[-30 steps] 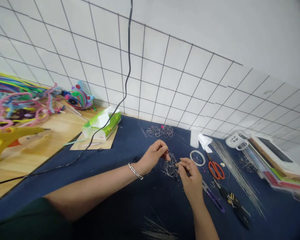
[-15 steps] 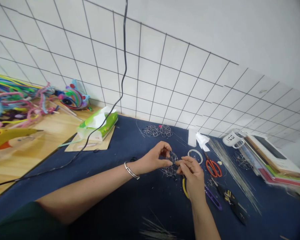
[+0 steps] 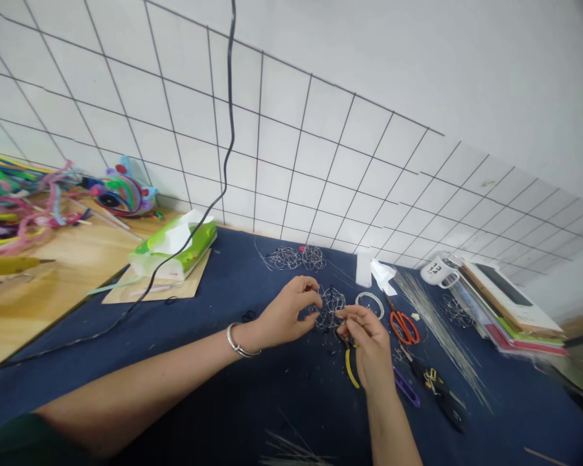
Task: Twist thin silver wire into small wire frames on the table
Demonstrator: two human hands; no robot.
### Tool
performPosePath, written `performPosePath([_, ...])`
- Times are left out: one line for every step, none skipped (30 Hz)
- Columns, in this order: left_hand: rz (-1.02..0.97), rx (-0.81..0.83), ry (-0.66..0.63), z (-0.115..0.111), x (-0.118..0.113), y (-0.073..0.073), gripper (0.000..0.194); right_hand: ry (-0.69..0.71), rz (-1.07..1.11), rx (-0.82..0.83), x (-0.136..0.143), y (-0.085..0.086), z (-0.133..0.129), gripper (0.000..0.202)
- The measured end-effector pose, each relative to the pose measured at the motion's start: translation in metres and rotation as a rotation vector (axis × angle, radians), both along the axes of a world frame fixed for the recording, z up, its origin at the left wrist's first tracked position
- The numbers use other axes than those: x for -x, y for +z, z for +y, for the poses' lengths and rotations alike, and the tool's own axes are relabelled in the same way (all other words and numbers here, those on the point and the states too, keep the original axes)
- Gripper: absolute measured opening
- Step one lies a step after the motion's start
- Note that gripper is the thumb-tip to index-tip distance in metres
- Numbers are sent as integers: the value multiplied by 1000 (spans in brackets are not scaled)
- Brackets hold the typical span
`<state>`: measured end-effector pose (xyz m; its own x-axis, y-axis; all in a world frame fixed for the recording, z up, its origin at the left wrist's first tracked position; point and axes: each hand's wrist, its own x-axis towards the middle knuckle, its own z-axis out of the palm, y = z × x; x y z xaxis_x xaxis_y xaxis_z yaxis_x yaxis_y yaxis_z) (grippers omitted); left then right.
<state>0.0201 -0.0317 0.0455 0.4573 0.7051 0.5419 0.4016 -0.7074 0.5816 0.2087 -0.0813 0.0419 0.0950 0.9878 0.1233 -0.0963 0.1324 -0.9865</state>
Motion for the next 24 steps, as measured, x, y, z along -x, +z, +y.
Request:
performPosePath([50, -38, 19, 1, 1, 0, 15, -8, 11, 4, 0, 0, 0, 18])
performPosePath([98, -70, 35, 2, 2, 0, 15, -18, 23, 11, -1, 0, 1, 19])
performPosePath([139, -93, 50, 2, 2, 1, 16, -28, 35, 22, -1, -1, 1, 19])
performPosePath([173, -108, 59, 3, 3, 1, 18, -38, 46, 33, -1, -1, 1, 20])
performPosePath([203, -110, 60, 4, 3, 1, 19, -46, 53, 41, -2, -2, 2, 21])
performPosePath([226, -103, 52, 4, 3, 1, 21, -52, 54, 46, -2, -2, 2, 21])
performPosePath([237, -86, 39, 4, 3, 1, 23, -54, 51, 49, -2, -2, 2, 21])
performPosePath([235, -60, 19, 5, 3, -1, 23, -54, 46, 49, -2, -2, 2, 22])
performPosePath([215, -28, -3, 5, 3, -2, 23, -55, 41, 47, -2, -2, 2, 21])
performPosePath([178, 9, -24, 6, 2, -4, 22, -59, 36, 44, -2, -2, 2, 21])
performPosePath([126, 48, -40, 6, 2, -6, 20, -69, 32, 42, -2, -2, 2, 21])
performPosePath([69, 88, -56, 6, 2, -7, 19, -81, 28, 39, -2, -2, 3, 20])
performPosePath([14, 126, -68, 7, 2, -8, 18, -94, 26, 36, -2, -2, 3, 20])
performPosePath([-31, 160, -77, 7, 2, -8, 18, -106, 24, 34, -2, -2, 3, 21])
performPosePath([-64, 190, -80, 7, 2, -7, 18, -113, 25, 35, -2, -2, 3, 21])
performPosePath([-85, 213, -79, 7, 2, -6, 17, -115, 28, 37, -2, -2, 3, 21])
performPosePath([-94, 227, -76, 7, 3, -4, 16, -113, 31, 40, -1, -1, 3, 21])
performPosePath([-98, 235, -72, 7, 3, -2, 14, -108, 35, 44, -1, -1, 3, 22])
performPosePath([-100, 237, -66, 7, 3, 0, 13, -103, 38, 47, -1, -1, 3, 22])
performPosePath([-102, 236, -61, 6, 3, 1, 11, -98, 43, 48, -1, -1, 3, 22])
performPosePath([-105, 234, -55, 6, 3, 2, 9, -95, 47, 47, -1, -1, 3, 22])
performPosePath([-110, 235, -50, 5, 2, 2, 7, -94, 51, 45, -1, -1, 3, 22])
performPosePath([-122, 238, -45, 4, 1, 1, 6, -95, 55, 44, 0, -1, 3, 21])
performPosePath([-142, 244, -37, 3, 0, -1, 5, -96, 56, 43, 0, -1, 3, 21])
